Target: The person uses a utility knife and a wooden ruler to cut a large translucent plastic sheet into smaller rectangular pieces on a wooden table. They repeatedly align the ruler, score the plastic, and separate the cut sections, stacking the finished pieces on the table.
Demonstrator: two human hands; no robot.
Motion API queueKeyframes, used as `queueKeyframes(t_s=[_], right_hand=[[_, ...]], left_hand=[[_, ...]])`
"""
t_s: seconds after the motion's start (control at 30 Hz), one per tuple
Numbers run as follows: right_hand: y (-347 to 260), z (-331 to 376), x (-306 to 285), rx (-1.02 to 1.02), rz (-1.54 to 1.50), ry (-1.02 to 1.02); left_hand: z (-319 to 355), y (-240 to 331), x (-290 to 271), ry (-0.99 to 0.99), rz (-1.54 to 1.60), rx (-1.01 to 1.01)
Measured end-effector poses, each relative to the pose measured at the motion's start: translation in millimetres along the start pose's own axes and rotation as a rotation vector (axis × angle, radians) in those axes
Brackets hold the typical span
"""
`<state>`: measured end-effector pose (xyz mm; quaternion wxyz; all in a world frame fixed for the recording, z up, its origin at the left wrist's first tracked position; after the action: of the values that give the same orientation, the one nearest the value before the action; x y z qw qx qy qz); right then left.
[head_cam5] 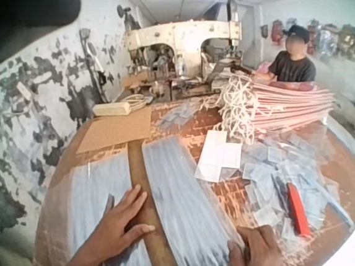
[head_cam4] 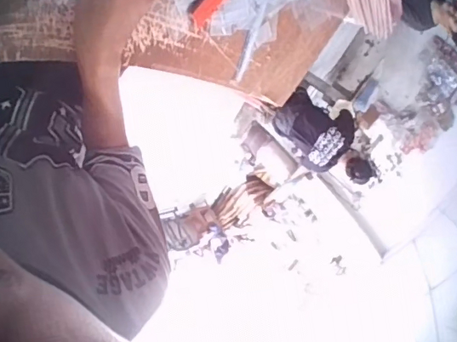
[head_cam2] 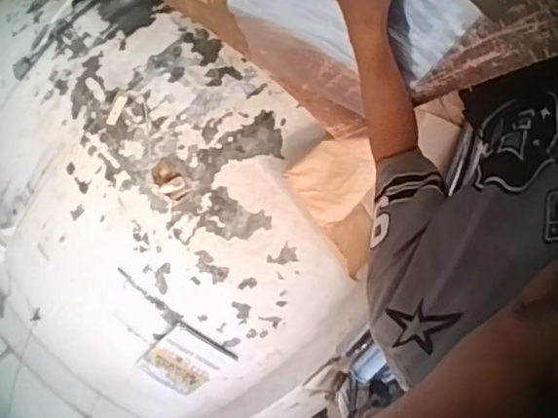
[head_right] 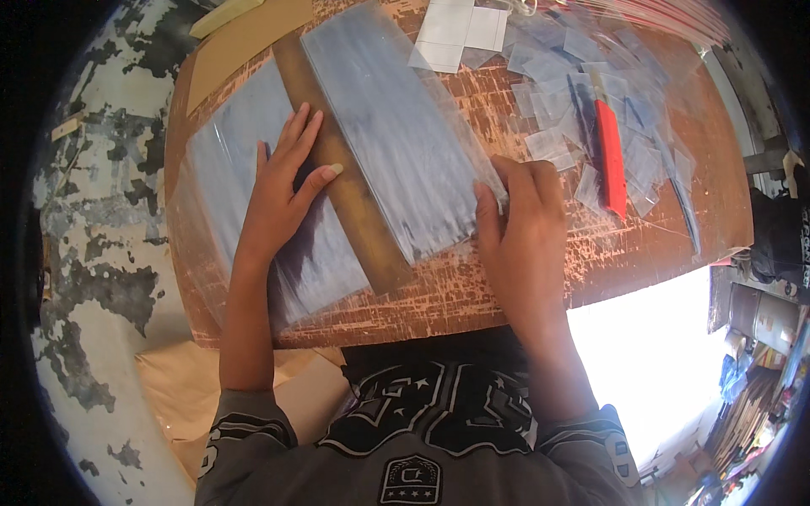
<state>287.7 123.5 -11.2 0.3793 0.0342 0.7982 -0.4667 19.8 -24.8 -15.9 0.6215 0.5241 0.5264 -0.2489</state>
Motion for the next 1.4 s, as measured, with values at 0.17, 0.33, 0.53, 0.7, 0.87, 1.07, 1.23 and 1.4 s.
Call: queueKeyframes(t_s=[0.17, 0.33, 0.53, 0.7, 0.87, 1.07, 1.23, 1.4], right_hand=[[-11, 5, -3, -0.116, 0.095, 0.137], [-29, 42, 10, -0.174, -0.041, -0.100], [-45, 69, 30, -0.242, -0.082, -0.205], [-46, 74, 33, -0.250, -0.023, -0.242], [-47, 74, 36, -0.251, 0.027, -0.228], [-48, 74, 37, -0.244, 0.021, -0.213], [-46, 75, 38, -0.262, 0.009, -0.205], [-46, 75, 36, -0.264, -0.005, -0.196]], left_hand=[[0, 1, 1, 0.003, -0.012, 0.011], [0, 0, 2, 0.001, -0.022, 0.019], [-2, -1, 3, -0.004, -0.015, 0.021], [0, -2, 3, 0.001, -0.026, 0.018], [-1, 0, 3, -0.005, -0.044, 0.015], [0, -1, 3, -0.010, -0.061, 0.017], [0, 1, 1, -0.024, -0.044, 0.005], [0, 2, 0, -0.033, -0.029, -0.001]])
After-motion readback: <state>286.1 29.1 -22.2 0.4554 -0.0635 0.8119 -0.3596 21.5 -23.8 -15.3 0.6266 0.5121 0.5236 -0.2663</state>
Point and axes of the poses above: each hand's wrist, its own z-axis away from the middle knuckle, its own x-axis out of the palm, y = z × x, the point moved 2 cm from there along -z, towards the middle knuckle, and after that the axes turned 2 degrees about -y, right-handed, at the moved point
